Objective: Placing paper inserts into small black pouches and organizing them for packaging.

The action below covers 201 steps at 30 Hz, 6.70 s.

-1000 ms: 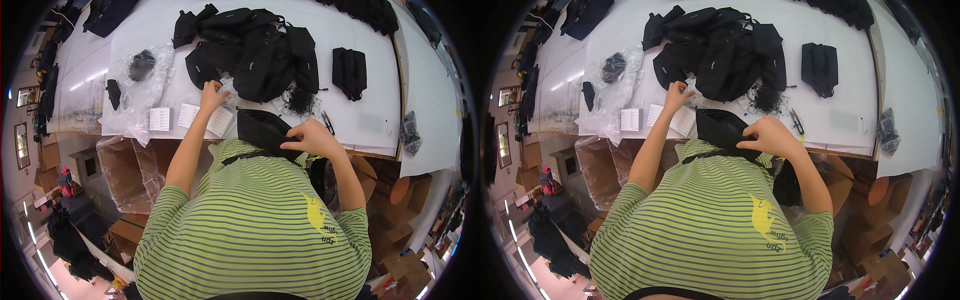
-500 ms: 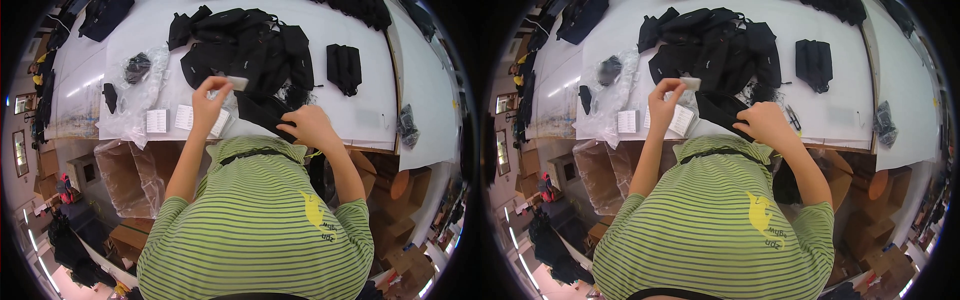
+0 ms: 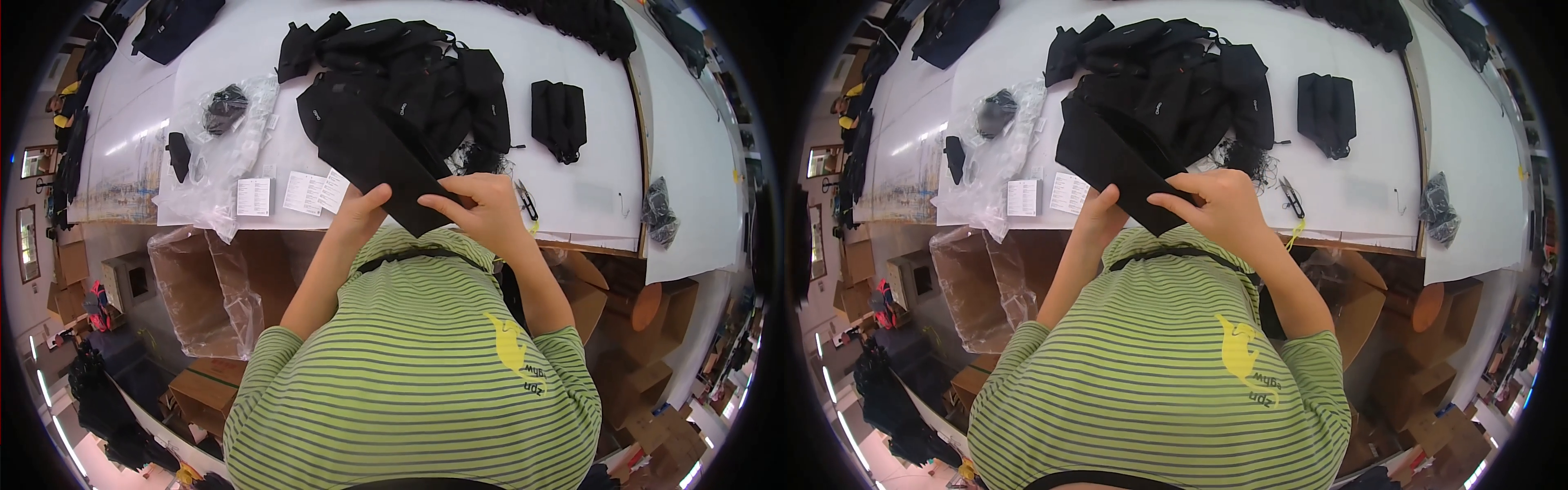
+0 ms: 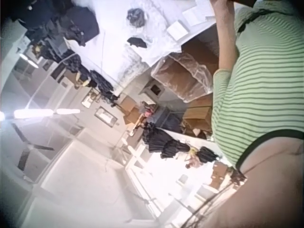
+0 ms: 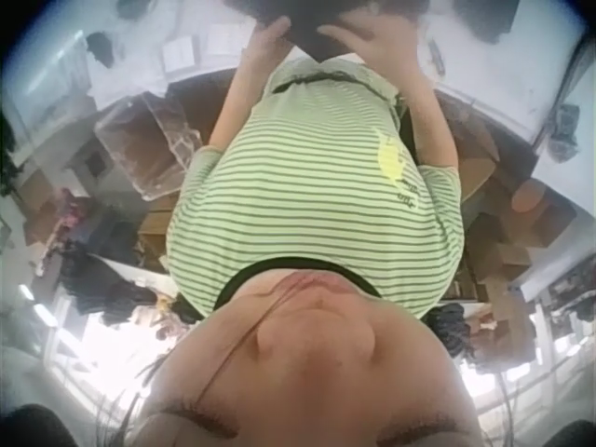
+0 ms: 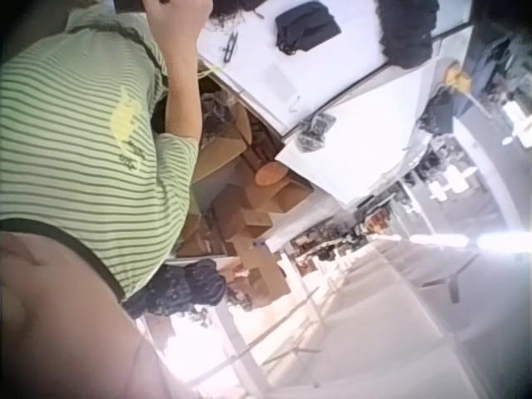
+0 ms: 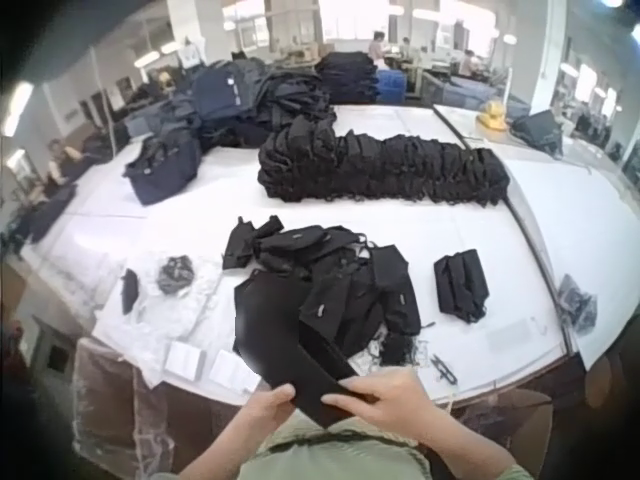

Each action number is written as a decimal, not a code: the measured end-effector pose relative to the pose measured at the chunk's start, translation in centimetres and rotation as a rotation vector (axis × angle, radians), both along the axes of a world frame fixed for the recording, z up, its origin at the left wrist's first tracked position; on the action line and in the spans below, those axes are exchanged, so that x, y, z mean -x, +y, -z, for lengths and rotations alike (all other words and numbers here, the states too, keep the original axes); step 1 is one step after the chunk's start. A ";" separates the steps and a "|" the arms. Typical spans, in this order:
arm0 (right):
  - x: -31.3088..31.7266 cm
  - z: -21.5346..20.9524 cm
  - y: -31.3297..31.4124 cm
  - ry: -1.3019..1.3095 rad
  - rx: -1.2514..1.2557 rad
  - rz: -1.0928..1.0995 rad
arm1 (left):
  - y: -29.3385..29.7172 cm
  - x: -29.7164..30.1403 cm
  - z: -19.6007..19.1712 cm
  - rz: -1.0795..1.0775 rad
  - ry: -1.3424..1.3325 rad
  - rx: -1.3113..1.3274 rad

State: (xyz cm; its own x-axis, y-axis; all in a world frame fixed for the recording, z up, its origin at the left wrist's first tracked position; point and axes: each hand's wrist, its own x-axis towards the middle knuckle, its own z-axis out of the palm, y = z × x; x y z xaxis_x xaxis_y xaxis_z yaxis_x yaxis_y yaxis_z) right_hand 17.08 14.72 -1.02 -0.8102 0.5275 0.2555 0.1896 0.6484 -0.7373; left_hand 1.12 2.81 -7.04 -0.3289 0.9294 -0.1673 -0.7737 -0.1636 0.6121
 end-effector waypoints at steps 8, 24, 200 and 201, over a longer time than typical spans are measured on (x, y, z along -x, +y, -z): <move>0.8 2.4 -3.3 0.403 0.357 0.389 | 1.2 -1.1 -3.3 -0.197 0.046 0.263; -1.8 3.7 -3.5 0.097 0.524 0.267 | 1.3 -1.5 -3.6 -0.231 0.020 0.248; -0.2 -0.5 -3.3 0.359 0.374 -0.058 | 0.7 0.4 -3.2 -0.040 -0.387 0.162; -0.2 -0.6 -3.3 0.359 0.375 -0.056 | 0.7 0.6 -2.7 0.012 -0.403 0.117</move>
State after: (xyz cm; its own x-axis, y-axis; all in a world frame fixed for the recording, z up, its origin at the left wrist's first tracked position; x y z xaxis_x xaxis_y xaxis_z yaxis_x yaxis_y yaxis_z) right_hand 17.27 11.47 -0.45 -0.7362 0.5940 0.3244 -0.1451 0.3297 -0.9329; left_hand 0.51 3.47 -4.33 -0.2050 0.8999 -0.3850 -0.9565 -0.1008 0.2736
